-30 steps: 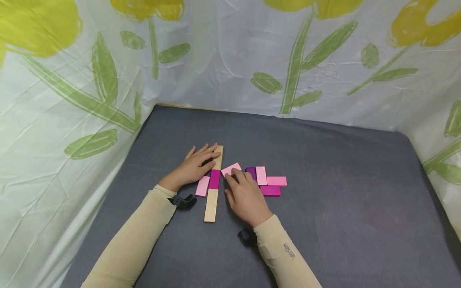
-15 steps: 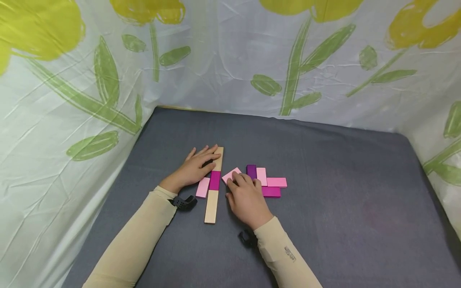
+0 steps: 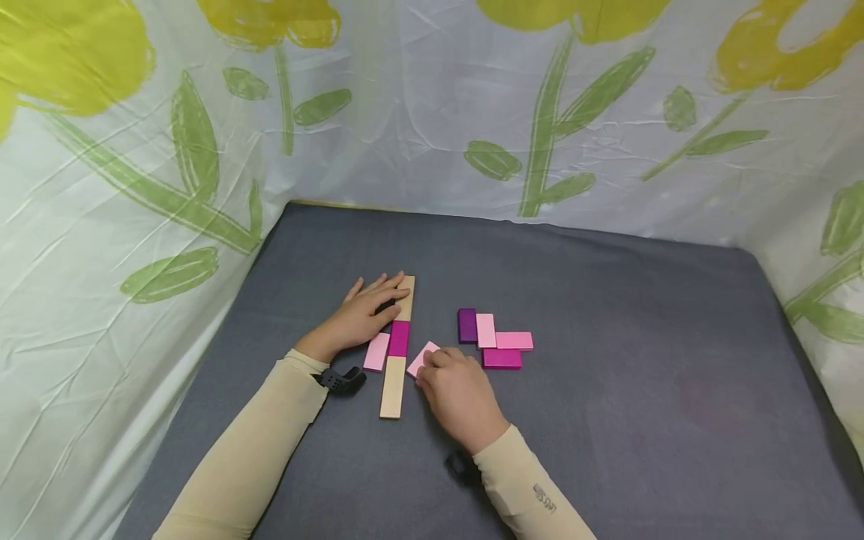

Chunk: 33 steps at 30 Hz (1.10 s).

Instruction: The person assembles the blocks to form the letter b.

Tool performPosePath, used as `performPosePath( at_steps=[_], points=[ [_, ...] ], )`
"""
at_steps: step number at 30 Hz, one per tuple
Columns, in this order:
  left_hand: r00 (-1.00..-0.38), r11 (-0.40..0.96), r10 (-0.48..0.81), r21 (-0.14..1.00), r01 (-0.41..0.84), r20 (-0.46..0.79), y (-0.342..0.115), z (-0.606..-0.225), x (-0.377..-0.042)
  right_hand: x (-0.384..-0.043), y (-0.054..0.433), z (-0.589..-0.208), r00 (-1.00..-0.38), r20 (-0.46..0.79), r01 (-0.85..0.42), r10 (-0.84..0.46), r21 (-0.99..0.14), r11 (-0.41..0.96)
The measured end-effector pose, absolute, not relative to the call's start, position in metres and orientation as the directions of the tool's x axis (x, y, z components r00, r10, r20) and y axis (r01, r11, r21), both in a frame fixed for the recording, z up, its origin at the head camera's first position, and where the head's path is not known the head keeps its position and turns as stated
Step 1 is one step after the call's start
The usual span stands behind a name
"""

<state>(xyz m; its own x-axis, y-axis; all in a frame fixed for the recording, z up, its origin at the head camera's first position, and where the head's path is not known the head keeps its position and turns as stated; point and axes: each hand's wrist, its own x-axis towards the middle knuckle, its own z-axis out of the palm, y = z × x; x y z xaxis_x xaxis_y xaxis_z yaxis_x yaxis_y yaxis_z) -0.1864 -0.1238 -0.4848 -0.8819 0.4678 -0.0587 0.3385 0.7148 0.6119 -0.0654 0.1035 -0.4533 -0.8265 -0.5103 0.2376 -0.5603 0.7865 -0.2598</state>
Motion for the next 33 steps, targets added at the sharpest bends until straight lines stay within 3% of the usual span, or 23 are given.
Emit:
performPosePath(
  at_steps=[20,33],
  points=[
    [-0.882,0.71,0.466,0.623,0.328,-0.066,-0.124,-0.484,-0.185,-0.032,0.119,-0.459,-0.765,0.295,-0.641,-0.572,-0.264,0.721],
    [-0.875,0.704,0.48,0.624,0.339,-0.065,-0.126,-0.487,-0.187,-0.02,0.137,-0.462,-0.582,0.34,-0.812,-0.739,-0.288,0.507]
  ],
)
